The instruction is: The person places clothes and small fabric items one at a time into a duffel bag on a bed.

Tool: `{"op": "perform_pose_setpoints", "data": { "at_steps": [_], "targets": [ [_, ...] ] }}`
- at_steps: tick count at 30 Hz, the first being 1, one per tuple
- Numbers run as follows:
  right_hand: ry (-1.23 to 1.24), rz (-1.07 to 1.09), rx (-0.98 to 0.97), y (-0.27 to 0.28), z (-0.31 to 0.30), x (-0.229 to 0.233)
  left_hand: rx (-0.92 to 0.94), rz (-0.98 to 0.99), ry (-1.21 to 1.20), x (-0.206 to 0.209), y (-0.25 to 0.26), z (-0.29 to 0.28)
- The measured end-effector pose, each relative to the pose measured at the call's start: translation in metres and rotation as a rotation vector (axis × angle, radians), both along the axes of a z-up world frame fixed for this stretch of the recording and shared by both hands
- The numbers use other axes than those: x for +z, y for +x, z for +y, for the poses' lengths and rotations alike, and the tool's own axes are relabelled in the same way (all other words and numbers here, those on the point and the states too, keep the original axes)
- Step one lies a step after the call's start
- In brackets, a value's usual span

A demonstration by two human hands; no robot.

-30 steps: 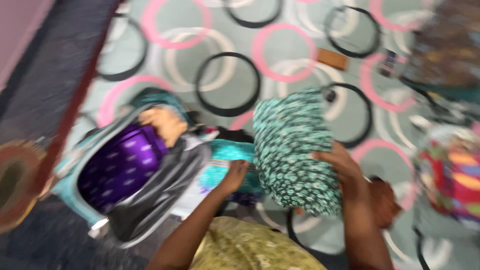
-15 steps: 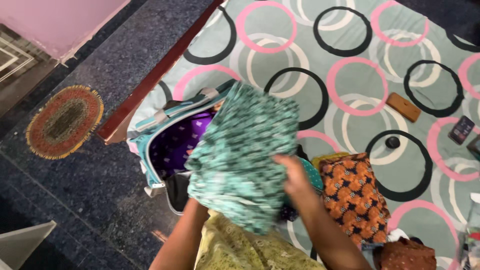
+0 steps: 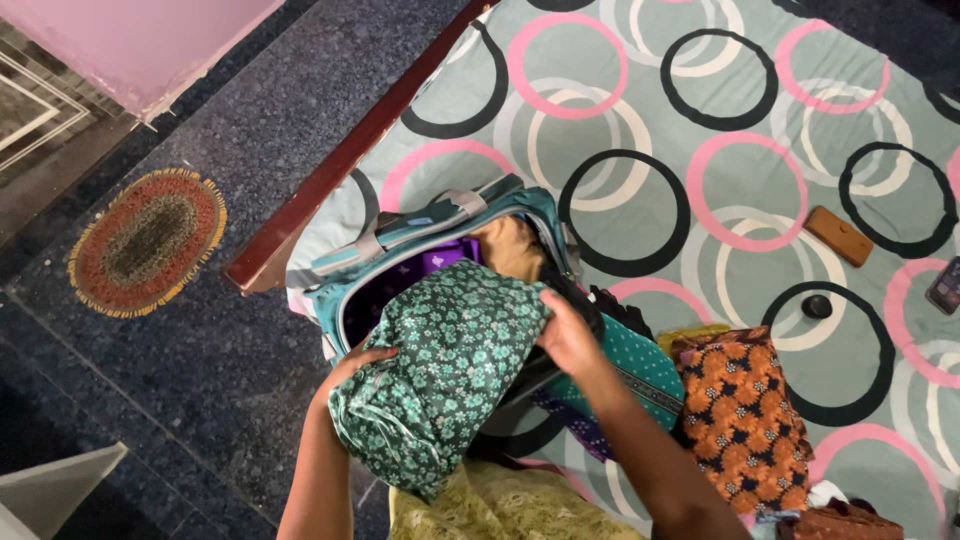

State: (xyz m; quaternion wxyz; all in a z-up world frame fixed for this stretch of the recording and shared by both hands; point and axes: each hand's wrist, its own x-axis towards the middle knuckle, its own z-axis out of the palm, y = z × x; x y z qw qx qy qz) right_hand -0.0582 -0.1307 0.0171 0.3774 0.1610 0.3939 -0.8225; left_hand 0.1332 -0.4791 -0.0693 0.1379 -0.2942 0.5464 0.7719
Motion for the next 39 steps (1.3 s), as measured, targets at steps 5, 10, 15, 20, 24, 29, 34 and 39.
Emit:
{"op": "perform_pose_setpoints", "data": {
  "at_steps": [5, 10, 15, 20, 24, 29, 34, 39],
  "targets": [
    [0.609, 0.419, 0.209, -0.027, -0.008, 0.013, 0.393, -0.055, 0.768, 0.006, -0.012, 0.005],
    [0.814, 1.006, 0.056, -0.04, -0.024, -0.013, 0.524, 0.137, 0.487, 0.02, -0.021, 0.025],
    [0.989, 1.32, 0.081, -0.05, -0.042, -0.021, 0.297, 0.131, -0.338, -0.045, -0.059, 0.026],
    [1.327, 1.273, 0.221, -0.066, -0.067, -0.015, 0.175, 0.279, -0.897, -0.092, -0.114, -0.001],
    [1.426, 1.483, 0.221, -0.08, -0.078, -0.041, 0.178, 0.311, -0.872, -0.125, -0.148, 0.006],
    [1.722, 1.466, 0.568, -0.101, -0.047, -0.104, -0.026, 0.252, -0.783, -0.16, -0.176, 0.011],
    [1.969, 1.338, 0.792, -0.102, -0.016, -0.161, -0.252, 0.222, -1.353, -0.167, -0.174, 0.01],
    [2.051, 1.353, 0.932, -0.104, -0.008, -0.182, -0.334, -0.017, -1.052, -0.163, -0.164, 0.013]
  ]
}}
